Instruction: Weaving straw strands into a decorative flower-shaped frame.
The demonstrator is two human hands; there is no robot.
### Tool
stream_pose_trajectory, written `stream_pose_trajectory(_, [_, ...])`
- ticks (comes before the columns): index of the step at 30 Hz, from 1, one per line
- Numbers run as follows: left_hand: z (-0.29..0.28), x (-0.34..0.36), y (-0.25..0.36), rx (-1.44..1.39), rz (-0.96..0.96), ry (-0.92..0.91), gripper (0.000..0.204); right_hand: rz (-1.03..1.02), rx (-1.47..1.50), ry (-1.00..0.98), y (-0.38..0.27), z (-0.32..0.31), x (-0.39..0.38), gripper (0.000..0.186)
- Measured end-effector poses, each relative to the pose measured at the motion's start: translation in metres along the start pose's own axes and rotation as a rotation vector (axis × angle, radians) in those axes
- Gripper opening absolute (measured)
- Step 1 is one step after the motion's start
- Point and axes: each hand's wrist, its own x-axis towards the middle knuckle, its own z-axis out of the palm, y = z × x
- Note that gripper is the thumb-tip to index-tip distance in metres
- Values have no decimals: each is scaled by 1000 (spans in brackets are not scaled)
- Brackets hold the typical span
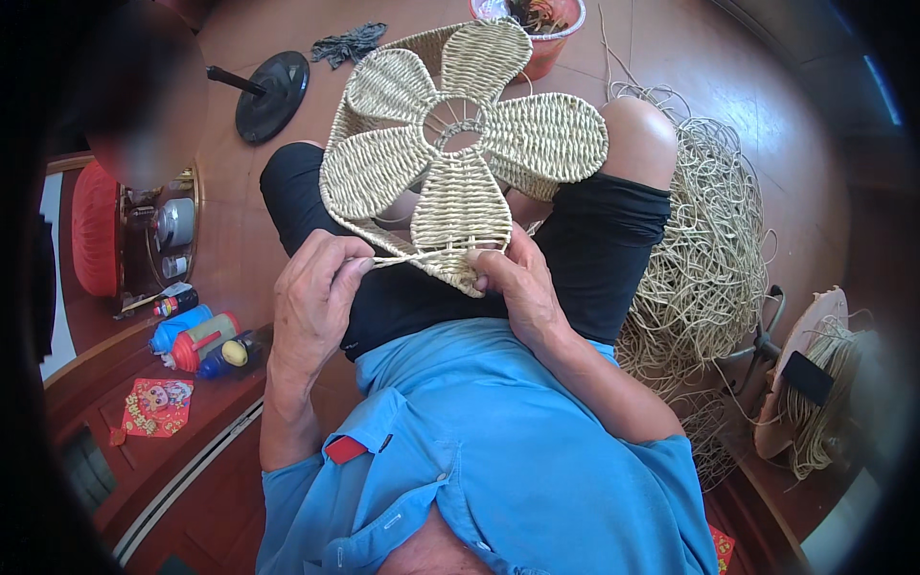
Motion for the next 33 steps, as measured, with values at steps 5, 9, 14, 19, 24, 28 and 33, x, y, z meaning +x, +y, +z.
stream_pose_trajectory(5, [2,3,-1,227,119,28,10,32,10,34,5,2,6,34])
stream_pose_trajectory(9, [2,7,4,288,167,26,11,41,-25,18,5,4,9,34])
stream_pose_trajectory(14, [-1,10,7,394,173,24,11,70,-16,77,1,9,9,38])
stream_pose_trajectory(19, [2,9,8,382,213,21,11,91,21,132,2,15,9,34])
stream_pose_trajectory(24, [7,9,6,365,197,3,11,113,20,170,3,17,12,28])
stream_pose_trajectory(28, [16,9,2,297,184,-7,10,137,61,166,1,18,16,29])
stream_pose_trajectory(33, [30,6,-5,172,123,-6,8,173,52,89,-3,12,16,32])
